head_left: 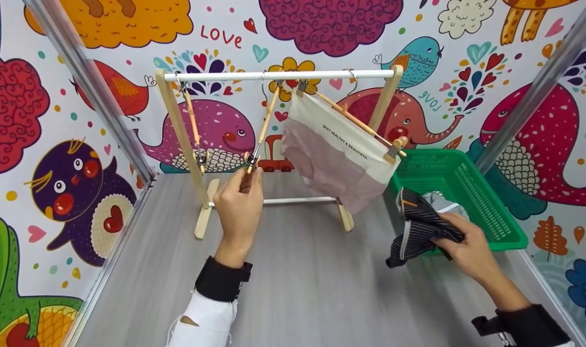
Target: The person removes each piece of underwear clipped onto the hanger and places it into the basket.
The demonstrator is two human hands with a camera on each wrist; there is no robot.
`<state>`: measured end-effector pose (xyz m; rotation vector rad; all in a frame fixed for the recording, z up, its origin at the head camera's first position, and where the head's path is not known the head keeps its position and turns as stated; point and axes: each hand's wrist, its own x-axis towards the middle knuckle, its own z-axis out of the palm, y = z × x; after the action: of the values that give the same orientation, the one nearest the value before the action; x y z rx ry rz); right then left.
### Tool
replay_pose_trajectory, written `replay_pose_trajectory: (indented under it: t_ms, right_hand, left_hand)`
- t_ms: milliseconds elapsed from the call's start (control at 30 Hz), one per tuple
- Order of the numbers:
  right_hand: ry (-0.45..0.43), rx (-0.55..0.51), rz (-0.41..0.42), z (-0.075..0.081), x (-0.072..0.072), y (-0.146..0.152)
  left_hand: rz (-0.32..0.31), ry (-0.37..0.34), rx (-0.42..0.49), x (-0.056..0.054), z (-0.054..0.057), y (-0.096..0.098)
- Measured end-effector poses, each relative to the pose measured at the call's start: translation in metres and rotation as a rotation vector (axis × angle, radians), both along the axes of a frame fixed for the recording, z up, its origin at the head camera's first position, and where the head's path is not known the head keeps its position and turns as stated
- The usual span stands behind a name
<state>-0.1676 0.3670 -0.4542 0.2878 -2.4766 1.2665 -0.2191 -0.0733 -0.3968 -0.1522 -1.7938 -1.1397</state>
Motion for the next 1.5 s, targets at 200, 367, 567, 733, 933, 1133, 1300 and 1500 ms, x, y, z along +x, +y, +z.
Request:
replay_pose_trajectory:
  t_ms: [200,367,567,733,933,1133,1300,1500]
  right_hand:
    - [0.025,-0.06,-0.078,0.002,-0.004,0.012]
    - [0.025,-0.087,-0.135,0.004,-0.01,0.024]
    - [0.014,-0.112,-0.2,0.008,-0.015,0.036]
    - [0.006,-0.164,-0.263,0.012,-0.022,0.043]
    - [-0.061,-0.16,-0.327,0.018,-0.033,0.05]
    - [-0.142,-0.12,-0.379,0.022,-0.047,0.055]
    - [-0.2,-0.185,-0.418,0.022,-0.06,0.059]
    - [-0.272,-0.312,-0.447,0.021,-0.074,0.071]
  left_hand:
    - [-0.005,-0.009,-0.009,0.003,-0.004,-0.003]
    - [-0.008,0.01,-0.019,0.003,-0.009,-0.005]
    - [0.008,-0.013,-0.033,0.006,-0.017,-0.005]
    - [0.024,-0.024,-0.082,0.009,-0.024,-0.007]
    - [0.031,-0.008,-0.133,0.011,-0.036,-0.01]
    - [0.021,-0.029,-0.163,0.013,-0.045,-0.01]
    - [0.022,-0.032,-0.197,0.016,-0.049,-0.01]
    - [0.025,-0.04,-0.229,0.021,-0.057,-0.012]
